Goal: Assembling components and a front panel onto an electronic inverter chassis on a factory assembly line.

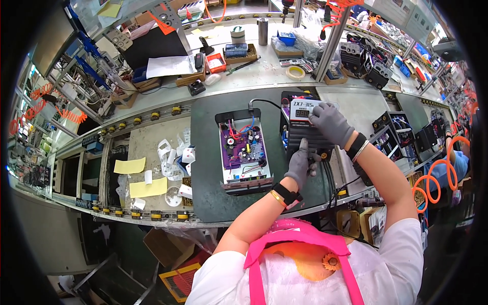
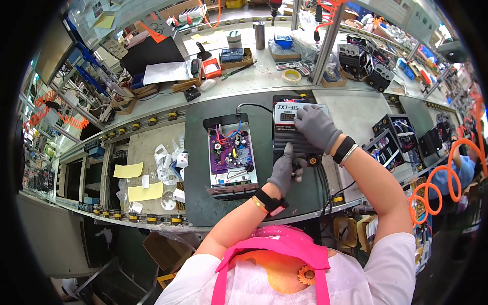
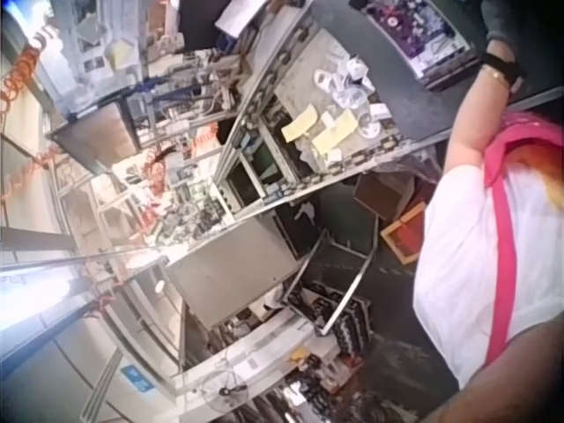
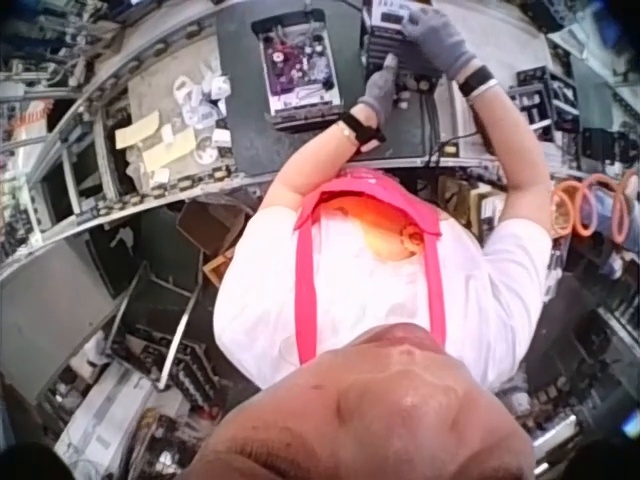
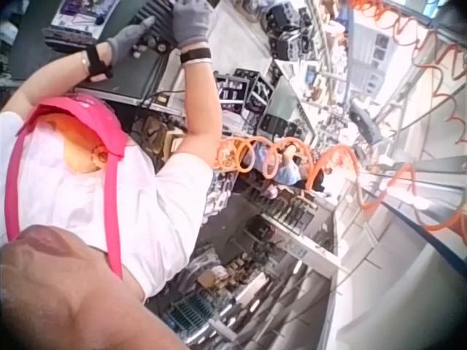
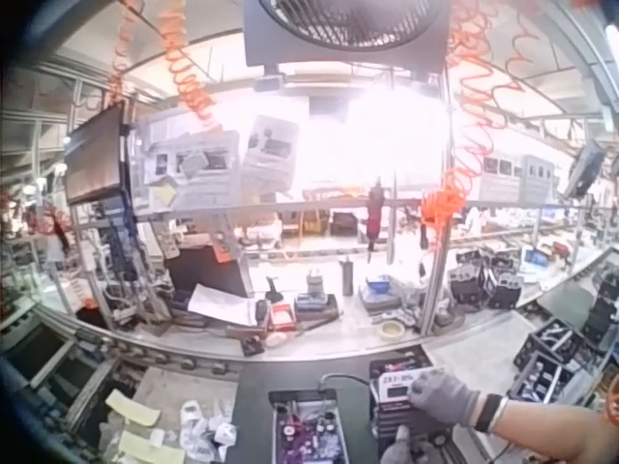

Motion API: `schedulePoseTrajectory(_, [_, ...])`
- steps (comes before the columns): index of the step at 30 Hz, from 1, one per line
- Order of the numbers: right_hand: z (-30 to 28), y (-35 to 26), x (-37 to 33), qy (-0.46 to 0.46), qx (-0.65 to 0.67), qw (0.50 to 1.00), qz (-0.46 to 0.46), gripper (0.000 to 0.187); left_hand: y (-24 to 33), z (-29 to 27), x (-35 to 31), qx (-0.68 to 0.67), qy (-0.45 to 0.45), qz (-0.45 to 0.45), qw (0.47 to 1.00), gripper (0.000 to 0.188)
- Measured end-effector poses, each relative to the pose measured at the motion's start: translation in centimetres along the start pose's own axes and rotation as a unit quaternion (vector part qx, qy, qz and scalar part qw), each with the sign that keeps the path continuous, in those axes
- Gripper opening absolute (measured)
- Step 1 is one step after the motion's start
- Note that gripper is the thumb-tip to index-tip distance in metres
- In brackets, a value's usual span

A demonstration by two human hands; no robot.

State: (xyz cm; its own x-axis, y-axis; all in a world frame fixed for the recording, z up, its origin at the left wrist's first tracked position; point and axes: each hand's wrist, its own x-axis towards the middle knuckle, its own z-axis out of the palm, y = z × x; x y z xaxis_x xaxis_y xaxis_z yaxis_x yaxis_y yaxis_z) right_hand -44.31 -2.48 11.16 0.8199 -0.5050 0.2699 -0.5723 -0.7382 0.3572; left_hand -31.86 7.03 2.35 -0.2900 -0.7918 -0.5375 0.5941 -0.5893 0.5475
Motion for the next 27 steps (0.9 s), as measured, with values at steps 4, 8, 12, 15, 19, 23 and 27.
schedulePoseTrajectory(4, [-1.2, 0.4, 0.0, 0.0, 0.149, 0.985, 0.086, 0.017, 0.1, -0.1, 0.0, 0.007, 0.002, -0.016, 1.0, 0.056])
schedulePoseTrajectory(8, [-0.4, -0.2, 1.4, 0.209, 0.122, 0.944, 0.224, 0.026, -0.3, -0.3, -0.6, 0.008, 0.002, -0.023, 1.0, 0.052])
schedulePoseTrajectory(12, [2.1, -1.7, 2.2, 0.112, 0.049, 0.982, 0.142, 0.017, -0.4, -1.2, -2.6, 0.03, -0.016, -0.066, 0.997, 0.051])
schedulePoseTrajectory(15, [3.0, -2.7, 0.4, 0.146, 0.045, 0.977, 0.151, 0.018, 0.3, -3.1, -6.0, 0.091, -0.082, -0.141, 0.982, 0.053])
schedulePoseTrajectory(19, [3.0, -6.2, -4.1, 0.108, 0.079, 0.981, 0.141, 0.02, 1.2, -6.3, -12.2, 0.188, -0.162, -0.095, 0.964, 0.065])
schedulePoseTrajectory(23, [2.1, -11.5, -8.6, 0.137, 0.129, 0.979, 0.085, 0.025, 1.2, -8.9, -15.2, 0.127, -0.113, -0.092, 0.981, 0.074])
schedulePoseTrajectory(27, [-0.8, -16.8, -9.0, 0.24, 0.2, 0.937, 0.158, 0.031, 0.5, -10.7, -15.0, 0.07, -0.084, -0.101, 0.989, 0.076])
